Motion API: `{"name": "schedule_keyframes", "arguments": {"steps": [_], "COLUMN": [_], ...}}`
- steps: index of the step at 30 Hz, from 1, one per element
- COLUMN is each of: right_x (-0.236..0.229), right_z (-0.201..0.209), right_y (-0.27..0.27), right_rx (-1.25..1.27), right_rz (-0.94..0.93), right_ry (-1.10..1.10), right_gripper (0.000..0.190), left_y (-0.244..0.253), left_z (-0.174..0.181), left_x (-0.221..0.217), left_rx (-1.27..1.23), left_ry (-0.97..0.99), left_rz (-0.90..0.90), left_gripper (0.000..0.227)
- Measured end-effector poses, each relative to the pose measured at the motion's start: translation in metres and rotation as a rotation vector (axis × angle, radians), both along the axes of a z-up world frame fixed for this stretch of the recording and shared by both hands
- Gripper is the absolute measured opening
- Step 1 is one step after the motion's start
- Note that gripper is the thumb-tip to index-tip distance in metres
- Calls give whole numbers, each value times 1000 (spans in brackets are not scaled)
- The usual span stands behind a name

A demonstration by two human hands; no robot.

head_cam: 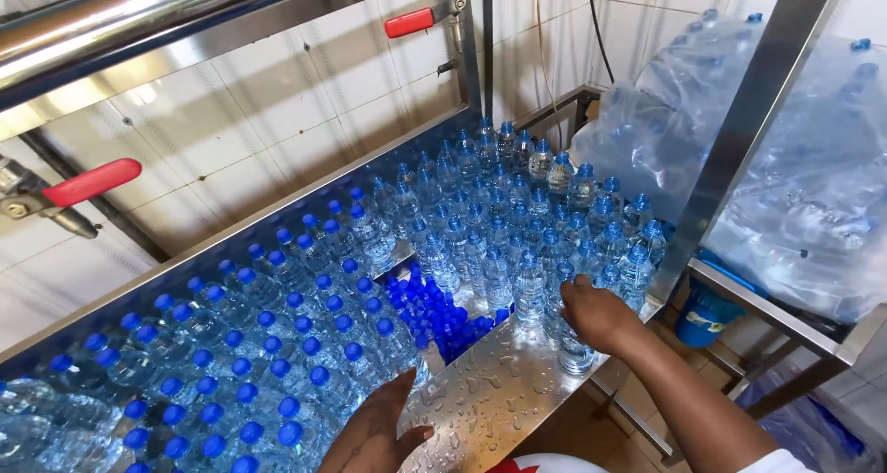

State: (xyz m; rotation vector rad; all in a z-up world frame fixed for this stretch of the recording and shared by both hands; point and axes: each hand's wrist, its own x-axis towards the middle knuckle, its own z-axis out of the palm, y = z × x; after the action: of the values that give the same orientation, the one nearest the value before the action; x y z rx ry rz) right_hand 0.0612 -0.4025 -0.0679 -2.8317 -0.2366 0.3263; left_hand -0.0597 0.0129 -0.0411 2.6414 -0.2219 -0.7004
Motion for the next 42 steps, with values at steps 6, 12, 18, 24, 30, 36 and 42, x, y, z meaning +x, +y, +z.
{"name": "schedule_keyframes", "arguments": {"steps": [6,12,18,24,30,36,42], "right_x": [-20,-58,-60,-2,1,12,10], "right_z": [9,87,84,24,8,-14,-12], "right_y": [42,105,179,190,199,199,204], "right_rx": [94,430,59,351,168,204,127], "right_rz": [306,371,812,1088,979,1084,1089], "right_ry": [-55,94,25,-173,150,66,82], "right_gripper": [22,22,11,39,34,37,39], "left_y": [-26,-73,-86,-112,-140,-142,-146], "left_z": [29,-36,-123,-182,-197,-188,-192], "left_x": [-28,-20,5,26,40,32,27], "left_rx": [-4,-422,-925,-949,-999,-1139,-1149], "left_ry": [101,-483,-644,-432,-333,-415,-382], "left_rz": [152,201,570,765,964,917,1044], "left_gripper": [91,135,48,69,51,62,70]}}
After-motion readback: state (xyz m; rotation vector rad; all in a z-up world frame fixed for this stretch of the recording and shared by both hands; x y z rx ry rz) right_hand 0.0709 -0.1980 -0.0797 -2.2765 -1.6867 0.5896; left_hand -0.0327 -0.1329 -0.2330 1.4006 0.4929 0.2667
